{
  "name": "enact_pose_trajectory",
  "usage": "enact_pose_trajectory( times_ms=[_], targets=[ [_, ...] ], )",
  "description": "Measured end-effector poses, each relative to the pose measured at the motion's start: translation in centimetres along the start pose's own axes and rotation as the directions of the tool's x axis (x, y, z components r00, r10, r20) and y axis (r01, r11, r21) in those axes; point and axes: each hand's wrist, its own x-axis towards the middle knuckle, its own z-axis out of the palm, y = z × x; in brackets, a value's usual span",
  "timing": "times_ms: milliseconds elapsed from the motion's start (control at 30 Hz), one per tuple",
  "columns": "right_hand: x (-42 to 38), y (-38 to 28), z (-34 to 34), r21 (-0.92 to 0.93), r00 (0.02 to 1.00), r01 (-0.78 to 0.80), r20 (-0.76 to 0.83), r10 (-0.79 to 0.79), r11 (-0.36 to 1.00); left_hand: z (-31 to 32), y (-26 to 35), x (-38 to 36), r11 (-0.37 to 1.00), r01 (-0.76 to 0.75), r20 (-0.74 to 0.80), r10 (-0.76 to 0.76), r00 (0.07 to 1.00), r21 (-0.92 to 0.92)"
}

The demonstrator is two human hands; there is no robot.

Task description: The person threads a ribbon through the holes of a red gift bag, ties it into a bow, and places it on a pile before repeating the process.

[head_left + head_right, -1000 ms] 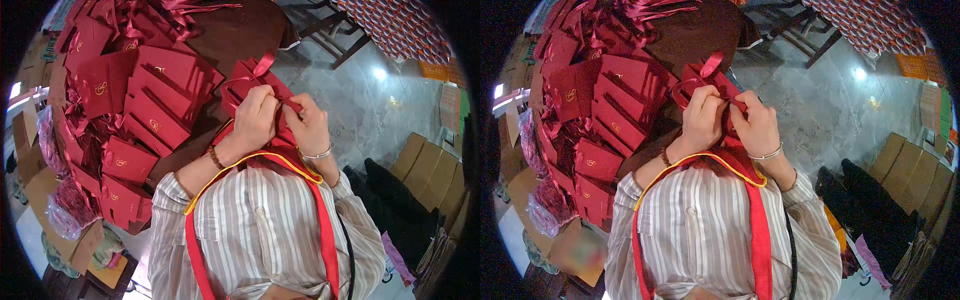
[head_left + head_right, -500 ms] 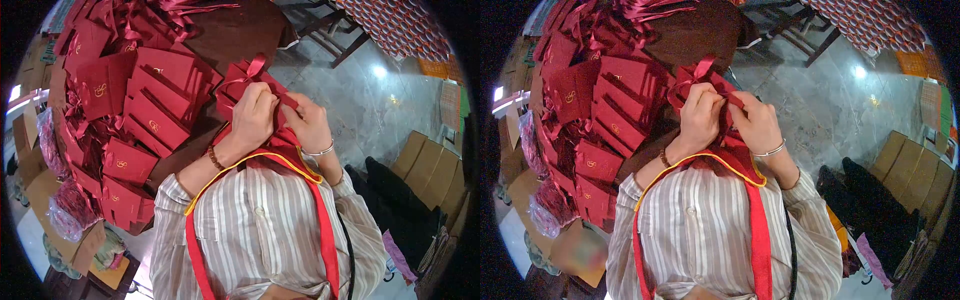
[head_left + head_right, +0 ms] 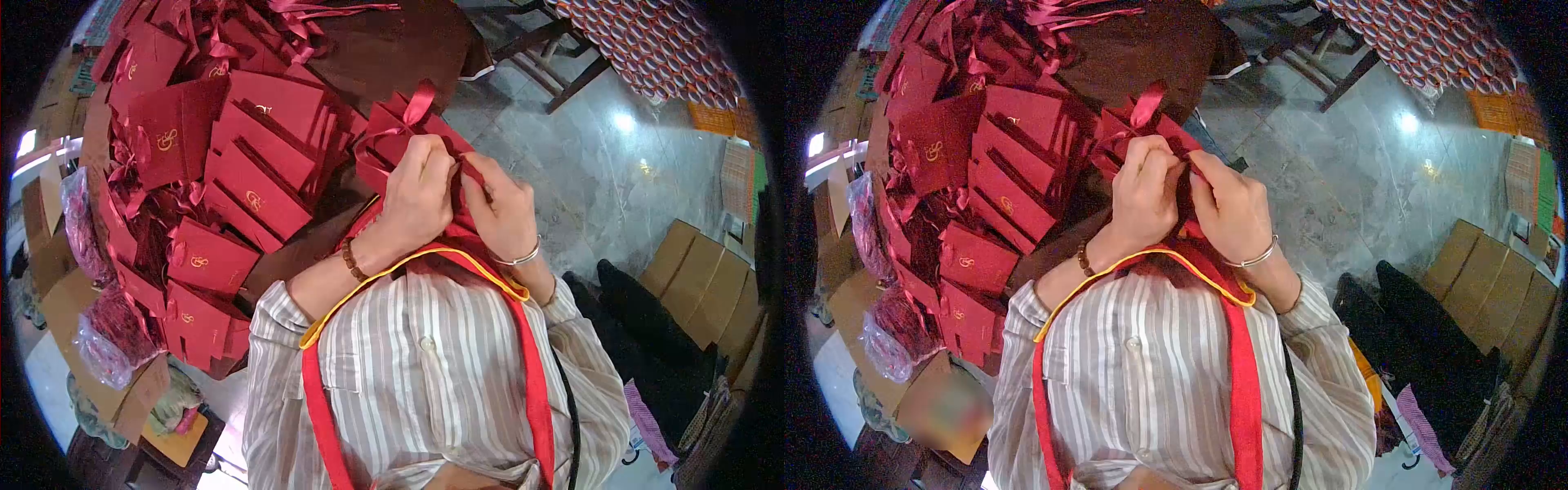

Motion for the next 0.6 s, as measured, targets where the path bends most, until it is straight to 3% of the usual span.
enact_pose_trajectory(
  times_ms=[100, 167, 200, 267, 367, 433, 600],
  targets=[
    [0.0, 0.1, -0.2, -0.033, 1.0, -0.009, 0.023, 0.01, 0.999, 0.2, -0.2, -0.1, 1.0, 0.026, 0.006, -0.026, 1.0, -0.012],
    [0.5, 0.7, -0.5, 0.093, 0.97, -0.22, 0.128, 0.208, 0.971, 0.3, -0.6, 0.1, 1.0, -0.009, -0.066, 0.007, 0.998, -0.025],
    [0.7, 1.2, -0.6, 0.093, 0.97, -0.221, 0.125, 0.208, 0.971, 0.2, -0.5, 0.3, 1.0, -0.012, -0.064, 0.01, 0.998, -0.026],
    [1.0, 2.5, -0.6, 0.453, 0.9, -0.43, 0.28, 0.334, 0.781, -0.3, -0.3, 0.8, 0.992, -0.045, -0.155, 0.064, 0.986, 0.121],
    [1.4, 2.8, -1.2, 0.392, 0.862, -0.49, 0.348, 0.367, 0.779, -0.5, -1.4, 0.2, 0.996, 0.07, -0.041, -0.068, 0.997, 0.052],
    [1.8, 2.5, -1.3, 0.367, 0.853, -0.5, 0.368, 0.371, 0.785, -0.4, -1.7, 0.0, 0.995, 0.07, -0.051, -0.067, 0.996, 0.068],
    [2.0, 3.2, -1.0, 0.391, 0.835, -0.517, 0.426, 0.348, 0.762, -0.2, -1.8, -0.2, 0.984, 0.154, -0.033, -0.157, 0.987, -0.089]
  ],
)
